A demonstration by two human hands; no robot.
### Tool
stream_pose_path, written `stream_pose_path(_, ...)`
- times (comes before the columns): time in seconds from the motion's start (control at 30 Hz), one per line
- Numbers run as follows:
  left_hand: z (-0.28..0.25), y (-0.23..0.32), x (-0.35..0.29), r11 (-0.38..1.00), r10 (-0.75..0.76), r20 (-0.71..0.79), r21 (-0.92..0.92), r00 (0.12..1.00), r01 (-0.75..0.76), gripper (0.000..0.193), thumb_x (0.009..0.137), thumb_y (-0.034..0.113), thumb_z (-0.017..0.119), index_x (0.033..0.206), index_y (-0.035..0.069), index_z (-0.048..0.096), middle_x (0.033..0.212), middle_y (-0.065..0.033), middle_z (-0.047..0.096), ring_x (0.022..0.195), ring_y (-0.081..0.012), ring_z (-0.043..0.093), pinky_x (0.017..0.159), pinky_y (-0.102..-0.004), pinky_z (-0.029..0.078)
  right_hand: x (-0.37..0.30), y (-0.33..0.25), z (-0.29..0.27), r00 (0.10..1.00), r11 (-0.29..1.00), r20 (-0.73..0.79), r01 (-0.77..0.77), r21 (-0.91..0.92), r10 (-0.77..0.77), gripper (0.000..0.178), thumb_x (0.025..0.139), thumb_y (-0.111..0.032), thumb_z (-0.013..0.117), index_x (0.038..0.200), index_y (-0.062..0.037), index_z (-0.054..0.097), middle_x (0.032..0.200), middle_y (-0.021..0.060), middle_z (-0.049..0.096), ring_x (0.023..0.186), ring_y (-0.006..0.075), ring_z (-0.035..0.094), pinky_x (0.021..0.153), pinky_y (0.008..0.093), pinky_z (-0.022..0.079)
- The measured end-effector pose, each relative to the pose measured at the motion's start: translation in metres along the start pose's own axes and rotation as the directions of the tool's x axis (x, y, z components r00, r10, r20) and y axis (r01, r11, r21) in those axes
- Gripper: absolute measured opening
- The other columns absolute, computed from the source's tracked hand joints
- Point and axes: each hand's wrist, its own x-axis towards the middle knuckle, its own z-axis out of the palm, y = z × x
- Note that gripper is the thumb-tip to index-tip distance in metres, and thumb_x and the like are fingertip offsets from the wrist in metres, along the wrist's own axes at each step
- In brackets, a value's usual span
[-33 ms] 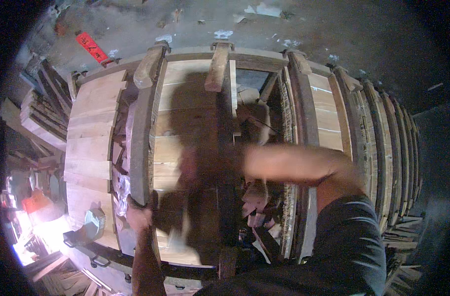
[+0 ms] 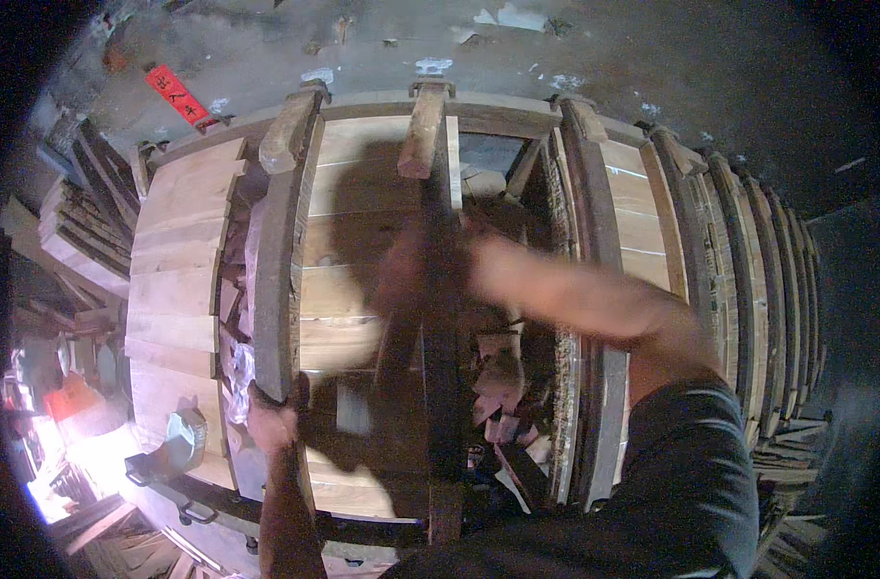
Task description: The person assembles a wooden frame by placing planks into a metal jig, securing them with clamps, and inserting smaller wooden blocks to maintain spacing. The person repeatedly adjusts the clamps and positions the wood pieces to form a stable structure.
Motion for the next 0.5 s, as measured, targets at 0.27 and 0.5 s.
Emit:
stream_pose_path(0.27, 0.007, 0.007, 0.002, 0.999, 0.002, 0.043, 0.044, 0.999, -0.004, 0.103, 0.074, 0.069, 0.076, 0.144, -0.001, 0.045, 0.133, -0.0292, 0.06, 0.119, -0.0461, 0.061, 0.099, -0.0503, 0.05, -0.031, 0.071, 0.044, 0.793, 0.713, 0.176, -0.604, 0.356, 0.583, 0.021, 0.101, -0.019, 0.057, 0.105, -0.0048, 0.071, 0.097, 0.0083, 0.075, 0.087, 0.0185, 0.071, 0.069, 0.034, 0.057)
stream_pose_path(0.5, 0.02, -0.012, 0.008, 0.998, 0.047, -0.025, 0.039, 0.999, -0.046, 0.103, 0.072, 0.072, 0.075, 0.142, 0.001, 0.048, 0.127, -0.0273, 0.064, 0.115, -0.0463, 0.062, 0.096, -0.0515, 0.05, 0.008, -0.057, 0.018, 0.885, 0.916, -0.242, 0.372, -0.149, -0.398, 0.024, 0.091, -0.019, 0.059, 0.108, -0.0043, 0.068, 0.104, 0.0154, 0.074, 0.094, 0.0275, 0.072, 0.076, 0.0415, 0.059)
